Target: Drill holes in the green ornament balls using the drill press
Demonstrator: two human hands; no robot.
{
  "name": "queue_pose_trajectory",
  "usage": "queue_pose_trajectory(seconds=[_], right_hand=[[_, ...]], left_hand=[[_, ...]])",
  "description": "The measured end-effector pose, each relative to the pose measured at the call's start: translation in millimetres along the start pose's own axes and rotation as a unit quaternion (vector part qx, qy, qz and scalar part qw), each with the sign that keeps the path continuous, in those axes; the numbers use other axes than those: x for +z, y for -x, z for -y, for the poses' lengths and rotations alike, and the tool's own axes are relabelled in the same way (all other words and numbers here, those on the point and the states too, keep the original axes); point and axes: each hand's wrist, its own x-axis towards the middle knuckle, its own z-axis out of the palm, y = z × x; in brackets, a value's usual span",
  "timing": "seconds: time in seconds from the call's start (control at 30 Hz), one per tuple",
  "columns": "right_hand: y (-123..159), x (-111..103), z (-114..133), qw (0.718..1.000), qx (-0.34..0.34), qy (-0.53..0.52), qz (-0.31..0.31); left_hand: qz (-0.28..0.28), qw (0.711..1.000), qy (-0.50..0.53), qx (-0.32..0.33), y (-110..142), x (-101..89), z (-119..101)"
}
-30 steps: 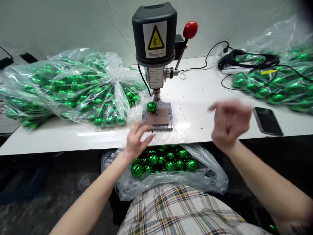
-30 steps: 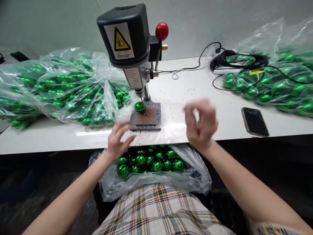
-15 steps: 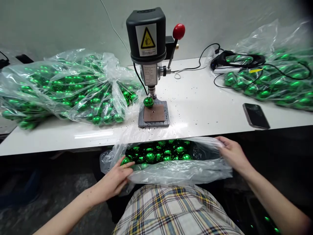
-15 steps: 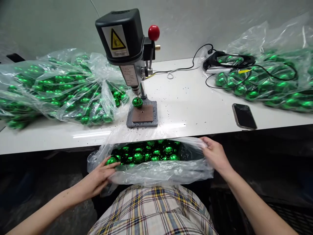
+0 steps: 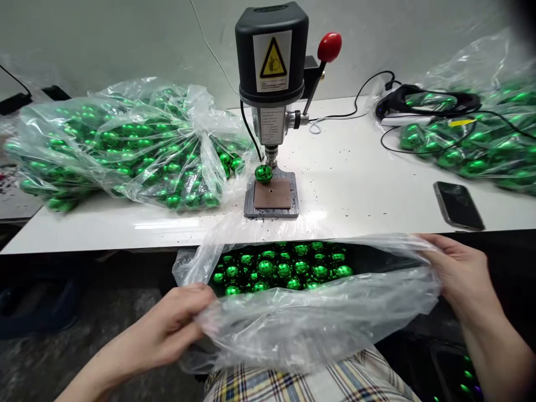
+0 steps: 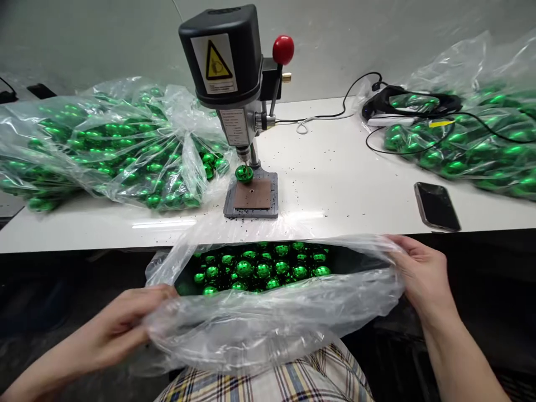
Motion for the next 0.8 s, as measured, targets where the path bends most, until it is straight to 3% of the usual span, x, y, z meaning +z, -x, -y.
queue_pose_trajectory(seconds=[0.07, 0.13, 0.2, 0.3, 0.43, 0.57, 0.63, 0.7, 0.8], right_hand=[[-6.7, -1.9, 5.9, 0.989, -0.045, 0.112, 0.083], [-11.0, -7.3, 13.2, 0.951, -0.073, 0.227, 0.199], [-9.4, -13.8, 21.0, 0.912, -0.096, 0.301, 0.261], [3.8, -17.8, 31.2, 0.885, -0.158, 0.365, 0.243], [18.7, -5.2, 37.1, 0.829, -0.232, 0.451, 0.235], [7.2, 14.8, 37.3, 0.761, -0.197, 0.566, 0.249], [-2.9, 20.7, 42.2, 0.749, -0.183, 0.583, 0.257], [-8.5, 24.2, 55.4, 0.762, -0.212, 0.546, 0.275], [-4.1, 33.9, 90.3, 0.783, -0.309, 0.376, 0.387]], left_hand=[[0.055, 0.998, -0.006, 0.000, -8.2, -1.3, 1.0], [0.103, 0.994, 0.010, 0.037, -14.9, -4.1, -1.9], [0.116, 0.990, 0.031, 0.077, -18.7, -6.1, -6.6], [0.081, 0.989, 0.056, 0.107, -19.2, -1.4, -11.7], [0.056, 0.987, 0.101, 0.115, -18.8, 18.0, -12.5], [0.088, 0.990, 0.061, 0.092, -26.5, 27.8, -14.6], [0.106, 0.992, 0.027, 0.068, -31.3, 23.3, -16.7], [0.131, 0.991, 0.009, 0.032, -34.7, 13.2, -19.2], [0.169, 0.985, 0.024, -0.009, -39.8, -8.7, -23.1]])
